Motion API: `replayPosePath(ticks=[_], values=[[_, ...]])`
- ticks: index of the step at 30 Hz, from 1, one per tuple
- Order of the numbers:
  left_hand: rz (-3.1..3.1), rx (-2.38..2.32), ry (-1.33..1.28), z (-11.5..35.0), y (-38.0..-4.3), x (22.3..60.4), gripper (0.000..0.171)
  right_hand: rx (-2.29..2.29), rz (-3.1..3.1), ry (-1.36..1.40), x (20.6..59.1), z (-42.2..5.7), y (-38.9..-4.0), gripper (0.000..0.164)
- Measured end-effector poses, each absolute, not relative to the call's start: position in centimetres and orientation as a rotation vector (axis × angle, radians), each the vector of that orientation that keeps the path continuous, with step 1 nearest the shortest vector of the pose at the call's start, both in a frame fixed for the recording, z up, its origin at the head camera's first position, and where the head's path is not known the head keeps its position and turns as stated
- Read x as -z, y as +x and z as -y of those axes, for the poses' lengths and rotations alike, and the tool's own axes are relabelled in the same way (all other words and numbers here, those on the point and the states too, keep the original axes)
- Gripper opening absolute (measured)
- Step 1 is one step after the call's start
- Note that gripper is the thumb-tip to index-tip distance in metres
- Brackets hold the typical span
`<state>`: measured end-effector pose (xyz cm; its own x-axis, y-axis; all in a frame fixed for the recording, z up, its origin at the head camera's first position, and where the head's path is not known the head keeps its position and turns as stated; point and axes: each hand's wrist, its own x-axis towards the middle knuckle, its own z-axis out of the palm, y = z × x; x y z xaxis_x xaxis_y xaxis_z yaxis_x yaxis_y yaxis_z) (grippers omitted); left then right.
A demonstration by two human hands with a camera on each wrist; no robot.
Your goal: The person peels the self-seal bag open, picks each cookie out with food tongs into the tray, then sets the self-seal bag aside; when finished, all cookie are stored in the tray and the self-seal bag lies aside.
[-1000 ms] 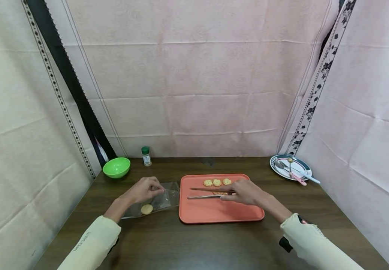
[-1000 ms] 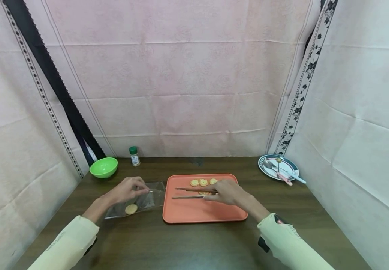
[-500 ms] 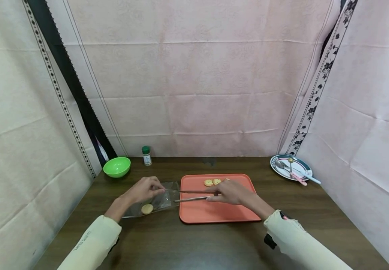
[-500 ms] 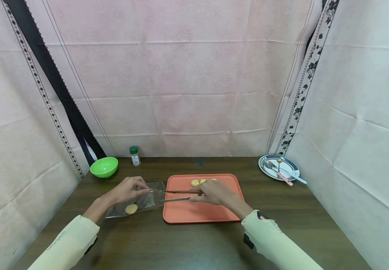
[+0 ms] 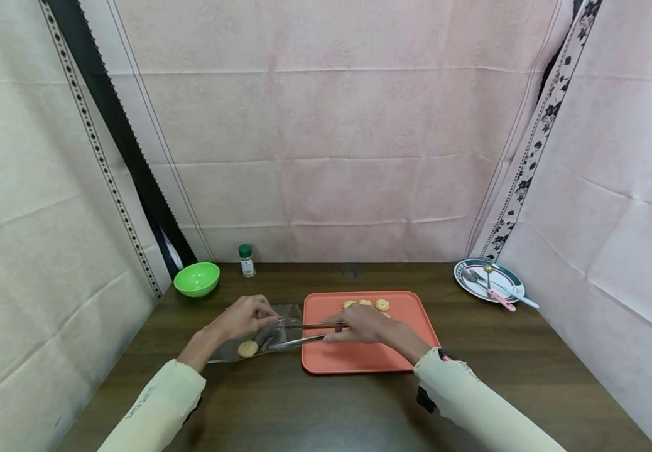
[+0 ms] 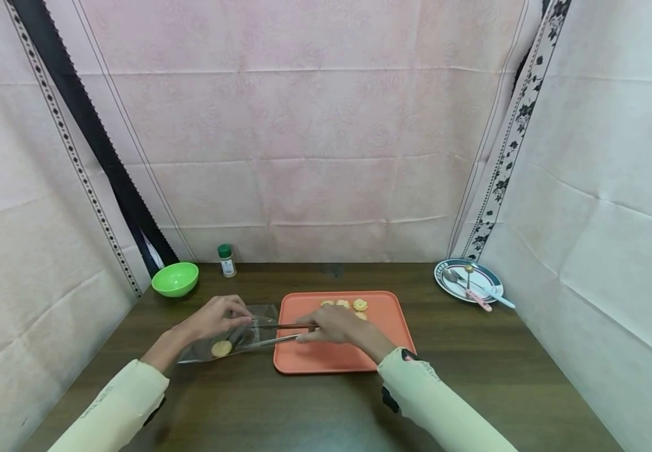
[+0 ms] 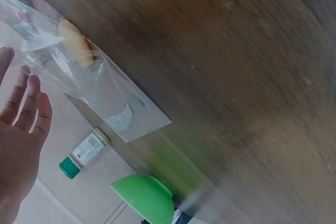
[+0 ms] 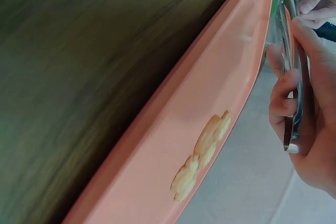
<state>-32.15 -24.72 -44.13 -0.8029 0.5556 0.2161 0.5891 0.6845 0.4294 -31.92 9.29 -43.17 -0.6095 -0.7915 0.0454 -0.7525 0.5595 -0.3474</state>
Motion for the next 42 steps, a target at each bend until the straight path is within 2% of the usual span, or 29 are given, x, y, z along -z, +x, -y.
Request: replayPosePath(ticks=[17, 26, 42], values=[[2.790, 0.749, -0.992, 24.6, -32.0, 44.4, 0.015, 0.453, -2.597, -1.359, 44.4, -5.6, -33.2, 0.049], [2.792, 0.756, -0.978, 24.6, -32.0, 44.4, 0.015, 0.445, -2.636, -1.359, 44.1, -4.5, -32.5, 0.049], [2.808, 0.748, -0.946, 24.9, -31.6, 44.2, 0.015, 0.494, -2.611, -1.337, 43.3, -6.2, -32.3, 0.043]])
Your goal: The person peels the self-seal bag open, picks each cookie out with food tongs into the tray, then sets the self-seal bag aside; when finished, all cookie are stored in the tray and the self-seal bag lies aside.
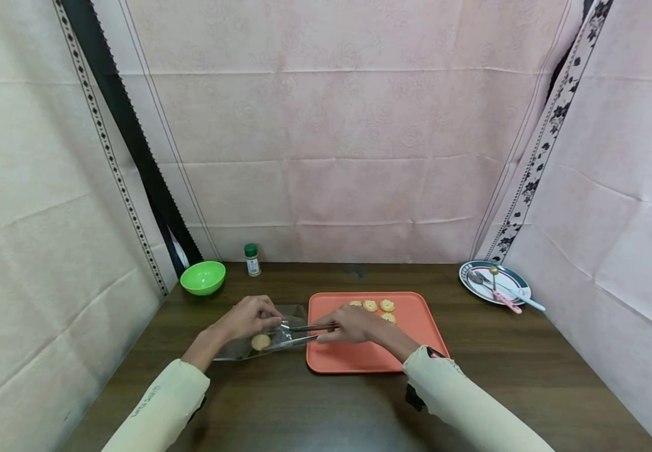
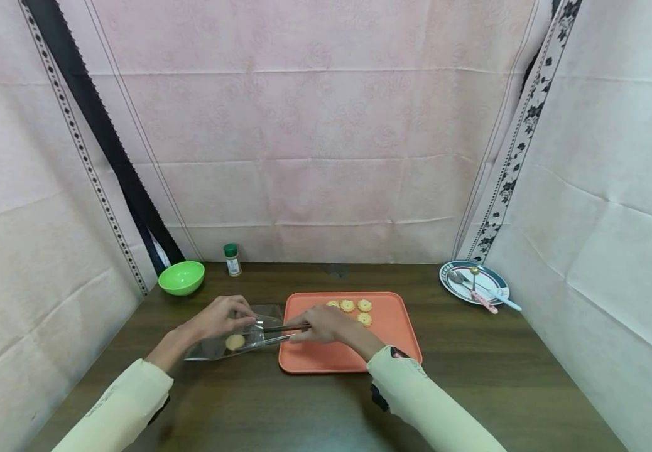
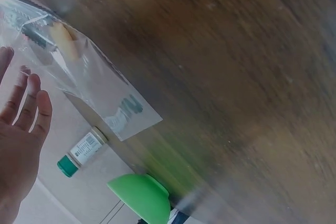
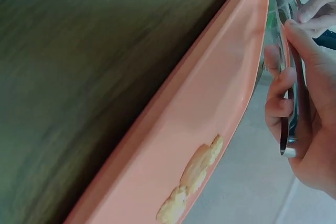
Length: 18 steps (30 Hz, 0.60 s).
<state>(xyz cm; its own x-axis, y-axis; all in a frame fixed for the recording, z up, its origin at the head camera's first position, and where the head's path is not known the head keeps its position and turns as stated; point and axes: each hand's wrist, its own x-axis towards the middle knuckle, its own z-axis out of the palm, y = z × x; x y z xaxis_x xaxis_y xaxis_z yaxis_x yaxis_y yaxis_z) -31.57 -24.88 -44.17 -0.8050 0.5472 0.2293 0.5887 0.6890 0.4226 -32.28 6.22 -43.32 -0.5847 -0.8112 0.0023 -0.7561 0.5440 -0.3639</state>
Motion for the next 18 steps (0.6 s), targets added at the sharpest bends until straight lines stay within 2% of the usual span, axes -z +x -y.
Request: replayPosePath(ticks=[8, 18], values=[[2.825, 0.752, -0.913, 24.9, -31.6, 44.4, 0.014, 0.510, -2.610, -1.351, 44.0, -6.3, -32.5, 0.051], [2.823, 0.756, -0.935, 24.7, -31.8, 44.5, 0.015, 0.549, -2.615, -1.370, 44.6, -4.8, -32.3, 0.049]])
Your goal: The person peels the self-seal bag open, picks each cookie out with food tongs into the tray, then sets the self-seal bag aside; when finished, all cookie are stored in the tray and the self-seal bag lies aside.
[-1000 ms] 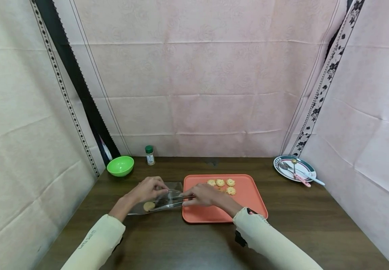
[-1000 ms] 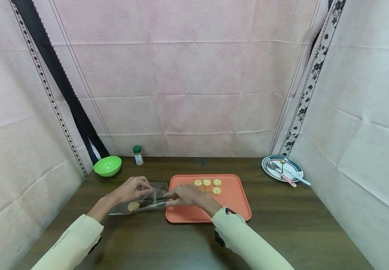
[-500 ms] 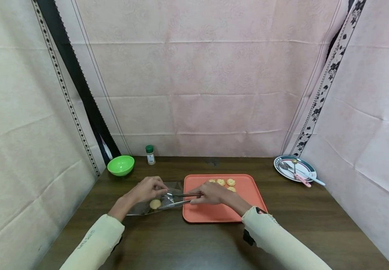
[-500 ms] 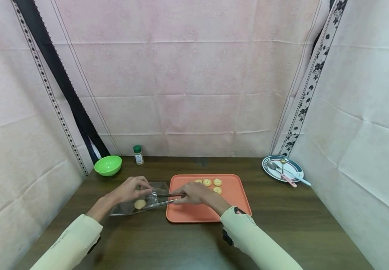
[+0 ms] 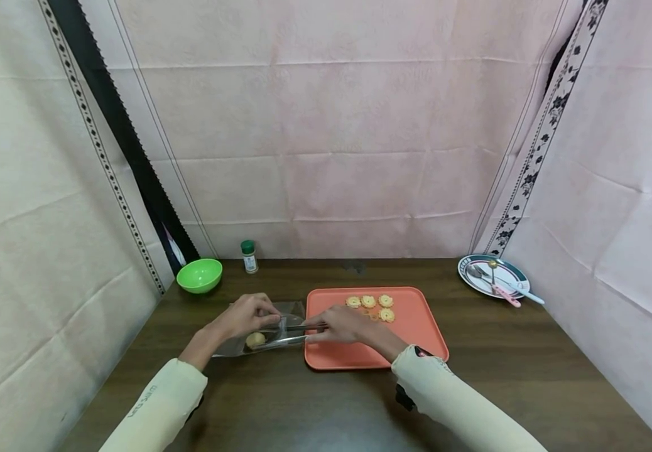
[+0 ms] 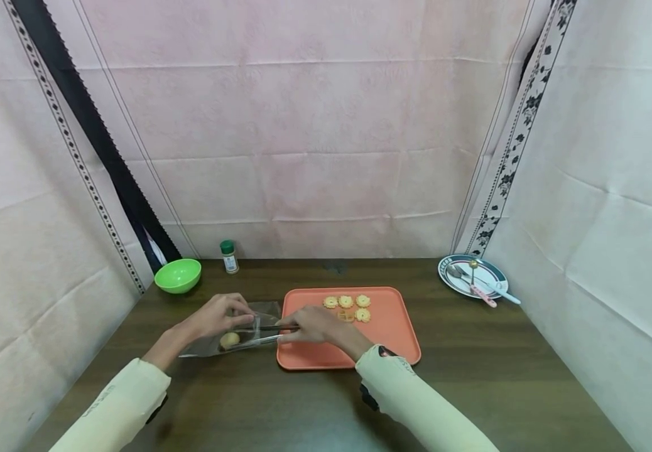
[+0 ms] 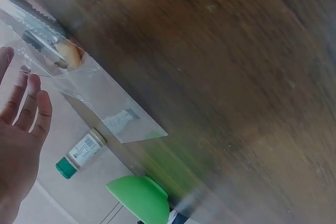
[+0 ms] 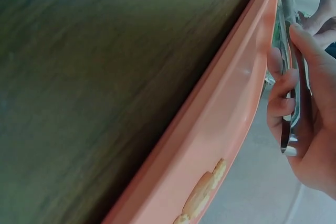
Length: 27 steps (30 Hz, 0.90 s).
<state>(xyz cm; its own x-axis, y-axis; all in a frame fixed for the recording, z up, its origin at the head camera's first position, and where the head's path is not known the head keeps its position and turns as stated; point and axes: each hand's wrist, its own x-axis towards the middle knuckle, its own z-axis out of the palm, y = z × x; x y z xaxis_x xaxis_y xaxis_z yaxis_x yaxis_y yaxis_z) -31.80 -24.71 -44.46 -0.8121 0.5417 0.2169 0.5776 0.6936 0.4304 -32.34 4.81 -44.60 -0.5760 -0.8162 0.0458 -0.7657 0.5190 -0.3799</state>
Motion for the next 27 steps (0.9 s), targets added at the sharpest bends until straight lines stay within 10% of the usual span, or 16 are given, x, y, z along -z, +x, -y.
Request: replayPosePath(ticks=[27], values=[[2.837, 0.731, -0.902, 25.2, -32.1, 44.8, 0.015, 0.527, -2.747, -1.251, 42.0, -13.3, -31.3, 0.044]])
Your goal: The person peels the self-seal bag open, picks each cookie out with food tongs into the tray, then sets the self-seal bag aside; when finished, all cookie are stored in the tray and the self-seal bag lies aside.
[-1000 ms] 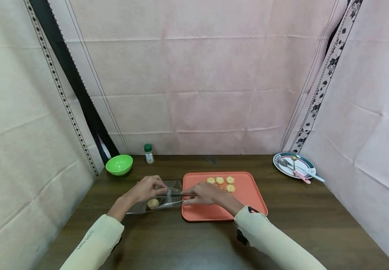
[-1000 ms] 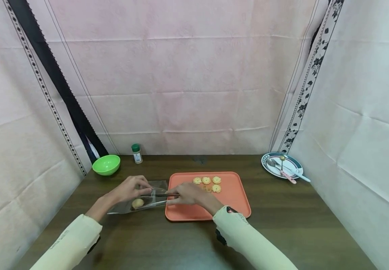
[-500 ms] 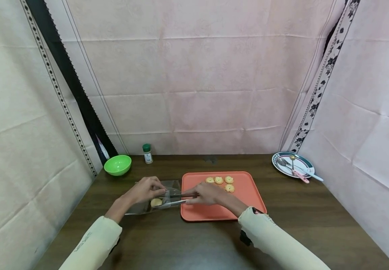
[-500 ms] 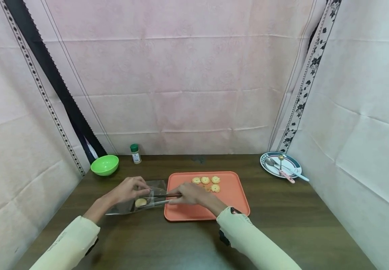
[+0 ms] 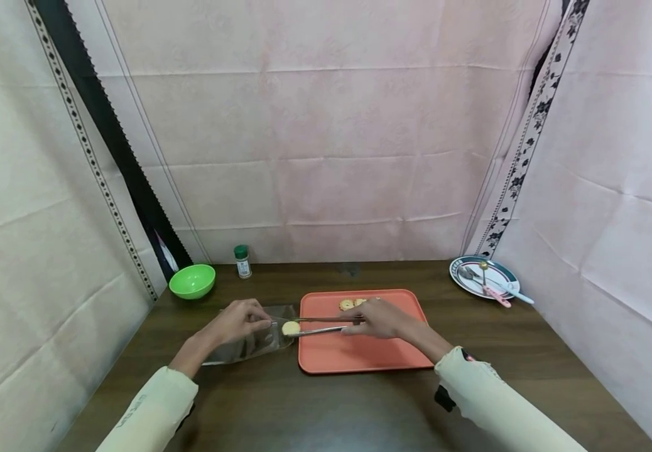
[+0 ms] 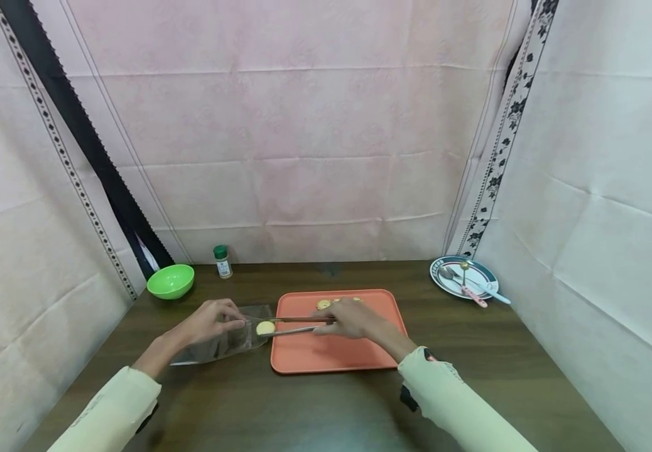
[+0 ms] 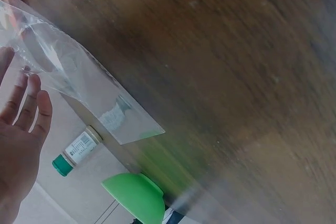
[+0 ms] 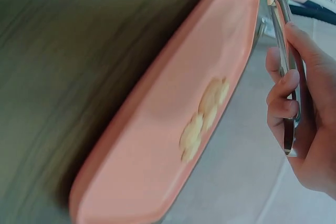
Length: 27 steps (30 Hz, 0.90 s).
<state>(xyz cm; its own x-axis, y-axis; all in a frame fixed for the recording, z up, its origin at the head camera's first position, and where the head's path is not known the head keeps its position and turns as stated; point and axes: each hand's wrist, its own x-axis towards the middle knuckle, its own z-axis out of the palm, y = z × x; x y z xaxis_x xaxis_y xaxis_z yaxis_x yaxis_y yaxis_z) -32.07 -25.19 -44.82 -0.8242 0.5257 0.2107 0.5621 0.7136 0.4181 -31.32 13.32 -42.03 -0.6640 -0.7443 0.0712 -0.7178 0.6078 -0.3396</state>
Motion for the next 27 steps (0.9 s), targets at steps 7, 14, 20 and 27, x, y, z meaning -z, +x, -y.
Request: replayPosePath(ticks=[7, 14, 20, 27], values=[[2.868, 0.775, -0.881, 25.3, -32.0, 44.8, 0.015, 0.489, -2.814, -1.237, 41.3, -16.8, -31.1, 0.044], [2.840, 0.775, -0.901, 25.1, -32.0, 45.0, 0.014, 0.474, -2.895, -1.119, 41.6, -20.0, -31.1, 0.041], [2.838, 0.778, -0.907, 25.0, -32.0, 45.0, 0.013, 0.462, -2.914, -1.063, 42.4, -21.8, -31.3, 0.039], [2.846, 0.779, -0.905, 24.9, -32.1, 45.0, 0.014, 0.454, -2.917, -1.025, 42.9, -22.6, -31.1, 0.038]])
